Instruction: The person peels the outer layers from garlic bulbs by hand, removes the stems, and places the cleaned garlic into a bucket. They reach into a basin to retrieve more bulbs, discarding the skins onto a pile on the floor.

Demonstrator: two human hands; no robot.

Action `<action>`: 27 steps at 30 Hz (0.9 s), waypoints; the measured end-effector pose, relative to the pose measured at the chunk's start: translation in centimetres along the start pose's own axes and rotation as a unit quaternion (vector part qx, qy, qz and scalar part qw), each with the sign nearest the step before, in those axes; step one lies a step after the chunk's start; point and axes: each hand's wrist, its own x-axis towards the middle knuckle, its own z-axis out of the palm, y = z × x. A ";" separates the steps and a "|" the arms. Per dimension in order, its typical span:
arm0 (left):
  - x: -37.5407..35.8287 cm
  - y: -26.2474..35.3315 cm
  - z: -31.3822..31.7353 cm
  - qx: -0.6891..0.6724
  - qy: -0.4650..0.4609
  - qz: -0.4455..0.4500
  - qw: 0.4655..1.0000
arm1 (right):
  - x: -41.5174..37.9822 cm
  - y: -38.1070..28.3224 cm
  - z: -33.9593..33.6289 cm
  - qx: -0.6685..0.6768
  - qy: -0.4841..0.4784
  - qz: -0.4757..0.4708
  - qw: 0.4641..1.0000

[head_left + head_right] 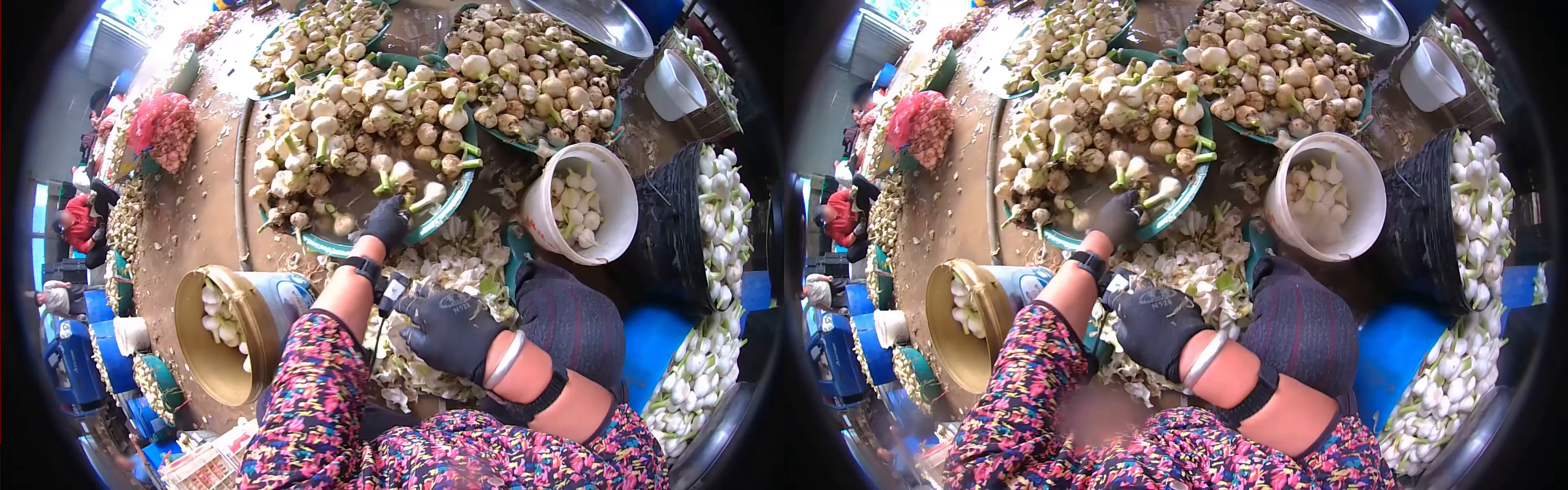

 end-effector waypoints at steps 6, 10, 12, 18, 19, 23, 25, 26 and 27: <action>0.4 -0.2 -1.6 -0.148 -0.123 -0.151 0.970 | 0.4 1.4 0.6 -0.007 0.006 -0.008 1.000; -2.4 -1.2 -4.2 -0.479 -0.084 -0.146 0.862 | 0.1 1.1 0.3 -0.006 0.059 -0.029 0.998; -4.5 -1.1 -5.8 -0.574 -0.069 -0.057 0.814 | 0.4 1.2 0.1 0.029 0.092 -0.011 0.995; -12.4 6.4 -10.5 -0.479 -0.028 0.079 0.874 | 3.2 2.5 1.7 0.175 0.313 -0.079 0.930; -13.4 7.1 -11.1 -0.480 -0.019 0.061 0.875 | 3.5 2.9 2.1 0.274 0.281 -0.050 0.918; -16.7 8.2 -15.0 -0.528 -0.019 -0.005 0.849 | 1.7 0.5 1.3 0.358 0.248 -0.117 0.893; -17.8 8.0 -15.1 -0.570 -0.035 -0.011 0.821 | 0.9 -0.3 0.6 0.362 0.199 -0.102 0.905; -18.4 8.2 -14.9 -0.567 -0.026 -0.027 0.823 | 0.6 -0.6 0.2 0.364 0.153 -0.085 0.915; -18.7 8.5 -14.8 -0.564 -0.018 -0.043 0.824 | 0.7 -0.5 0.5 0.365 0.153 -0.087 0.914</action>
